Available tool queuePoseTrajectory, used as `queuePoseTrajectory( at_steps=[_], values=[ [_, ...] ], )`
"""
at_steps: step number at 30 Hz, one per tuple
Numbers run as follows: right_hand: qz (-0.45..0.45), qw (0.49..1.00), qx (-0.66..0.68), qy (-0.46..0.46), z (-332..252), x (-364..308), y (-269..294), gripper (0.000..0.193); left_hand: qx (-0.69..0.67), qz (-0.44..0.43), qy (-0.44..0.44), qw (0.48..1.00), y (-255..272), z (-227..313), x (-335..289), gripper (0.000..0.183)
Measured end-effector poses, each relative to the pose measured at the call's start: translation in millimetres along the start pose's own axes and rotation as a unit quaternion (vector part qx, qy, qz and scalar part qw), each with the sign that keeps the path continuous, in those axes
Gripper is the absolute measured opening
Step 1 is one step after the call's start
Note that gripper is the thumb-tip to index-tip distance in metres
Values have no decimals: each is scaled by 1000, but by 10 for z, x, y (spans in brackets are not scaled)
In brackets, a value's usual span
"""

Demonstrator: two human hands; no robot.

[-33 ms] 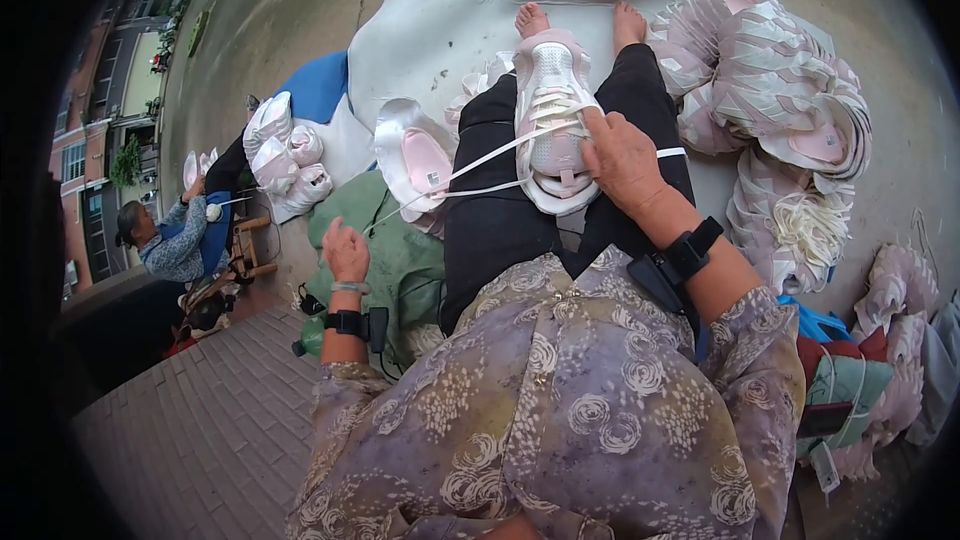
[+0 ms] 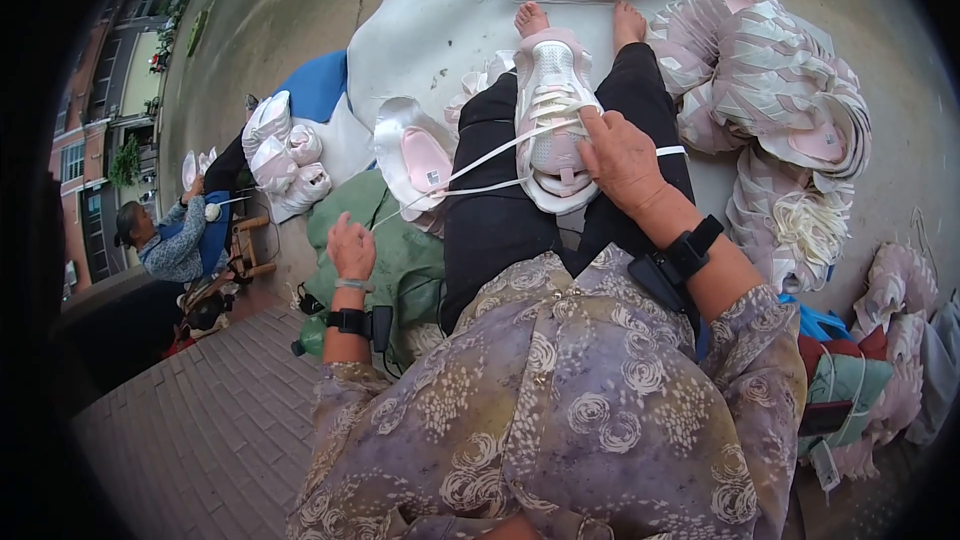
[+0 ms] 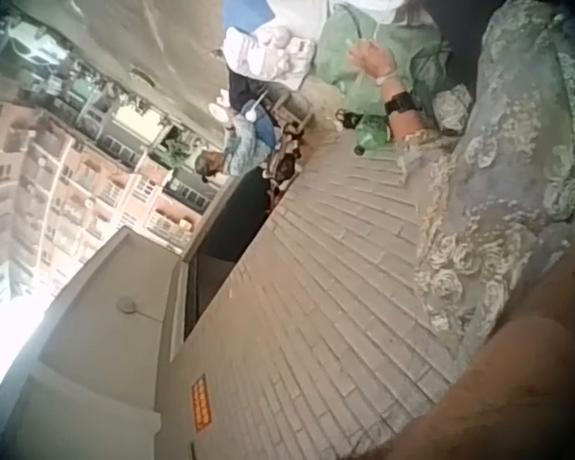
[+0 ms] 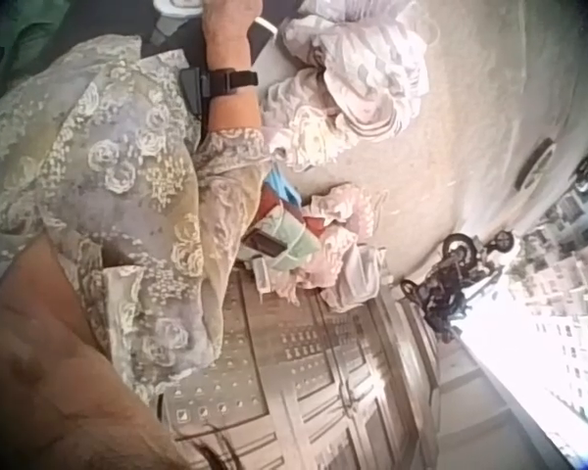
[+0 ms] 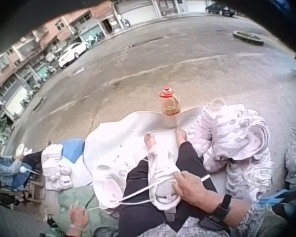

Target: The recorder is lacing a white sneaker while sitting on the floor.

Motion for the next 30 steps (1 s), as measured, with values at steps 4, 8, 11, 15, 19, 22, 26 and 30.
queuePoseTrajectory(
  at_steps=[4,8,11,15,19,22,26,30],
  values=[
    [18,999,40,28,-108,-19,124,37,-122,50,-150,980,71,1006,166,21],
    [-35,952,209,-219,193,-9,27,45,-243,101,-253,931,275,1984,406,20],
    [6,950,245,-196,256,133,3,30,-274,70,-272,920,203,2418,486,20],
    [4,950,267,-163,262,229,-18,13,-279,15,-255,925,66,2631,522,18],
    [1,891,364,-270,459,102,-117,11,-331,24,-262,906,112,2617,508,12],
    [13,930,305,-203,388,66,-114,9,-410,-5,-295,863,189,2589,443,9],
    [-3,932,296,-208,361,125,-148,11,-289,30,-372,881,501,2525,309,6],
    [-14,945,253,-205,330,147,-170,11,-197,108,-413,883,808,2300,233,7]
  ],
)
Point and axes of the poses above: each hand's wrist, its own x-axis towards the middle knuckle, its own y-axis out of the back of the hand, z = x × y, the point moved 6 cm from there along x, towards the middle knuckle, and after that the axes turned 3 degrees about -x, right-handed, at the moved point
